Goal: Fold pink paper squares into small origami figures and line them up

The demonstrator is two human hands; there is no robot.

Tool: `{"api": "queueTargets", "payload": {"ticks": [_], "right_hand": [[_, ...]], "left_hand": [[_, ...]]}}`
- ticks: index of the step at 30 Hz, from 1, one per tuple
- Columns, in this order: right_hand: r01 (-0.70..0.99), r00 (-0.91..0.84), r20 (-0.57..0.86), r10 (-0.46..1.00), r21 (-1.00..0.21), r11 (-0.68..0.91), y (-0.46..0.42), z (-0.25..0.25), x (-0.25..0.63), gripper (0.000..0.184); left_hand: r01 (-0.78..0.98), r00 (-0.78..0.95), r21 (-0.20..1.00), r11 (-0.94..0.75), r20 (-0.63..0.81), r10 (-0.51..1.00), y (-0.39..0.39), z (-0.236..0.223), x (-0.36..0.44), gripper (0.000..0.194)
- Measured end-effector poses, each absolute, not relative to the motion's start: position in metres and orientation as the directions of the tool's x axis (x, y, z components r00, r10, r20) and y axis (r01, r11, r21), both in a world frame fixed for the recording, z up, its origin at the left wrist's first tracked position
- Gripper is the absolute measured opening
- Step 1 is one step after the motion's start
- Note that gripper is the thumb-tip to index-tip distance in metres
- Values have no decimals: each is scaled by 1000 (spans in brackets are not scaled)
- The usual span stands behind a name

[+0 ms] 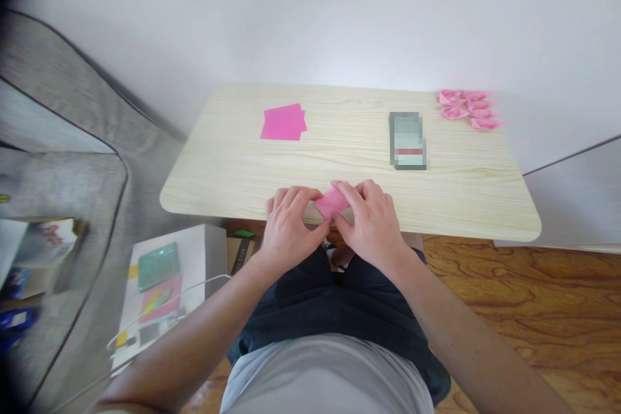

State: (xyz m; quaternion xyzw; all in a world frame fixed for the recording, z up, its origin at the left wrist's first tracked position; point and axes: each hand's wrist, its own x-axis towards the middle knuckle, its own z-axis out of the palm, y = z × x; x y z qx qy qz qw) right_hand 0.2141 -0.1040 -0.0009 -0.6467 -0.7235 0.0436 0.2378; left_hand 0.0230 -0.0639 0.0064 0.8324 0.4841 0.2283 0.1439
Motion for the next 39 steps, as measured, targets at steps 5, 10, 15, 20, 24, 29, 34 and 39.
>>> {"api": "queueTargets", "payload": {"ticks": [5,10,15,20,24,29,34,39], "right_hand": [[841,-117,277,954,-483,244,-93,4,215,32],[749,-18,311,950,-625,219,-93,6,221,8],[755,-48,354,934,-599,266,-100,1,233,9],[758,-146,330,933,-568,320,-90,-3,252,22],[802,-183,321,929,-499,330,-78,-3,271,24],[925,-33,397,917,-335,178,-85,6,265,25],[925,-114,316,942,-313,217,-104,15,241,31],[938,-111,212,971,-300,172,-105,13,249,15]], "left_hand": [[699,465,489,-521,242,851,-63,10,22,33],[634,526,556,-537,199,827,-60,8,18,42],[640,524,541,-546,212,825,-55,6,16,31],[698,541,393,-598,257,801,-45,9,19,22],[678,604,344,-649,243,759,-37,12,22,24],[663,624,359,-658,222,749,-40,11,24,25],[673,596,385,-631,224,771,-45,9,25,30],[666,596,401,-629,219,772,-44,10,25,25]]}}
